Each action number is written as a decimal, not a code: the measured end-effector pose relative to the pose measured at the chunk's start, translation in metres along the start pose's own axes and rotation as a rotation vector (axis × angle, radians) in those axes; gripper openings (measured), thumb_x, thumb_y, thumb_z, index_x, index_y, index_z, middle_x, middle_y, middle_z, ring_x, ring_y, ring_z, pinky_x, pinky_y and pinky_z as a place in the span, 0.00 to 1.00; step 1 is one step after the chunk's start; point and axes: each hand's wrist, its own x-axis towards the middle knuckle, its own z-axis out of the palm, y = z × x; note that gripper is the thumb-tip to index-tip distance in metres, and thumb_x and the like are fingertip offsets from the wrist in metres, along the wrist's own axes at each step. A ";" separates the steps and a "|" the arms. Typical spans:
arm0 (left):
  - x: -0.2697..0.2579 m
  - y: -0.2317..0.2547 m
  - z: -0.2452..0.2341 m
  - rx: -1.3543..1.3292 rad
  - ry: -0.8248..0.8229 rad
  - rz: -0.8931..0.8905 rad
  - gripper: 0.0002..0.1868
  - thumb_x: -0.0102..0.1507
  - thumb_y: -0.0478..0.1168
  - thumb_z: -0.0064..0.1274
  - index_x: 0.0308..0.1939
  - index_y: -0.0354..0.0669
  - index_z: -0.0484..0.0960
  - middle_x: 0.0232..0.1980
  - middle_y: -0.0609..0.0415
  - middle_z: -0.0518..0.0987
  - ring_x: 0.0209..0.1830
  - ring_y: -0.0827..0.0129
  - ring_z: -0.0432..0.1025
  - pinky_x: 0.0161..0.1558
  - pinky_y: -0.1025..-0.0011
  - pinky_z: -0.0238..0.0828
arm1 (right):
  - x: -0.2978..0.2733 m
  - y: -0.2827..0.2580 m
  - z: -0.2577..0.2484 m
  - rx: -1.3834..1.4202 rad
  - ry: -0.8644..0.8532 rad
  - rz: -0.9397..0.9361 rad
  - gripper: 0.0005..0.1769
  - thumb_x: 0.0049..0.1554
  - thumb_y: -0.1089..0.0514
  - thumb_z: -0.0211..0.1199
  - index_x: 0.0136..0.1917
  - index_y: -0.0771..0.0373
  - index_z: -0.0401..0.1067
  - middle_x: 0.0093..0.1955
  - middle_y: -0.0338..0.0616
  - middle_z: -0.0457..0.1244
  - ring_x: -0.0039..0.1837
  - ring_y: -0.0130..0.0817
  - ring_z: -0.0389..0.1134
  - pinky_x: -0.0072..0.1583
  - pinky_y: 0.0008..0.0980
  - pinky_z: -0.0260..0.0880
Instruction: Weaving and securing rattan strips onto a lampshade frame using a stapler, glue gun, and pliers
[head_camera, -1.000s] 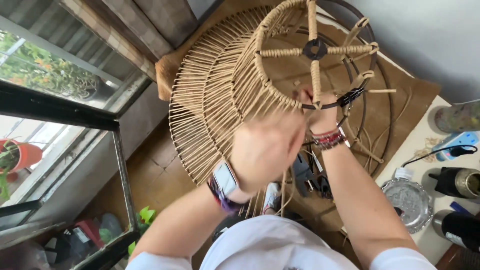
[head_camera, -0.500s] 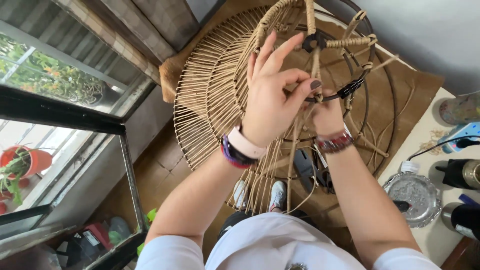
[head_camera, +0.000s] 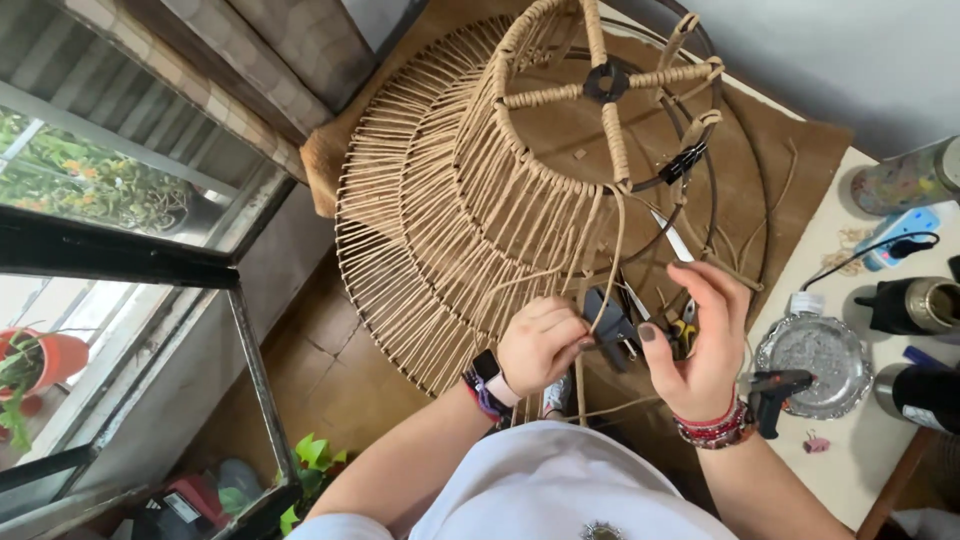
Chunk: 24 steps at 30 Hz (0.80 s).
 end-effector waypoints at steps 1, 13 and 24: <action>-0.003 -0.005 -0.002 -0.002 0.001 0.005 0.14 0.72 0.47 0.45 0.34 0.48 0.78 0.32 0.55 0.75 0.40 0.57 0.76 0.39 0.60 0.73 | 0.009 -0.010 0.003 -0.003 0.004 -0.003 0.33 0.57 0.48 0.64 0.70 0.69 0.67 0.68 0.54 0.56 0.70 0.52 0.62 0.69 0.48 0.63; -0.026 -0.024 -0.009 -0.257 0.038 -0.154 0.21 0.71 0.53 0.40 0.29 0.49 0.76 0.31 0.55 0.73 0.34 0.57 0.73 0.36 0.62 0.71 | 0.075 -0.045 0.000 0.788 0.029 0.276 0.10 0.71 0.58 0.41 0.52 0.65 0.61 0.21 0.43 0.48 0.23 0.31 0.56 0.29 0.26 0.53; 0.005 0.004 -0.032 0.177 -0.221 -0.659 0.12 0.57 0.58 0.62 0.37 0.64 0.80 0.20 0.66 0.77 0.22 0.64 0.77 0.28 0.67 0.73 | -0.046 0.015 0.041 0.316 -0.494 0.270 0.25 0.55 0.67 0.60 0.67 0.69 0.69 0.60 0.64 0.67 0.65 0.61 0.67 0.66 0.60 0.65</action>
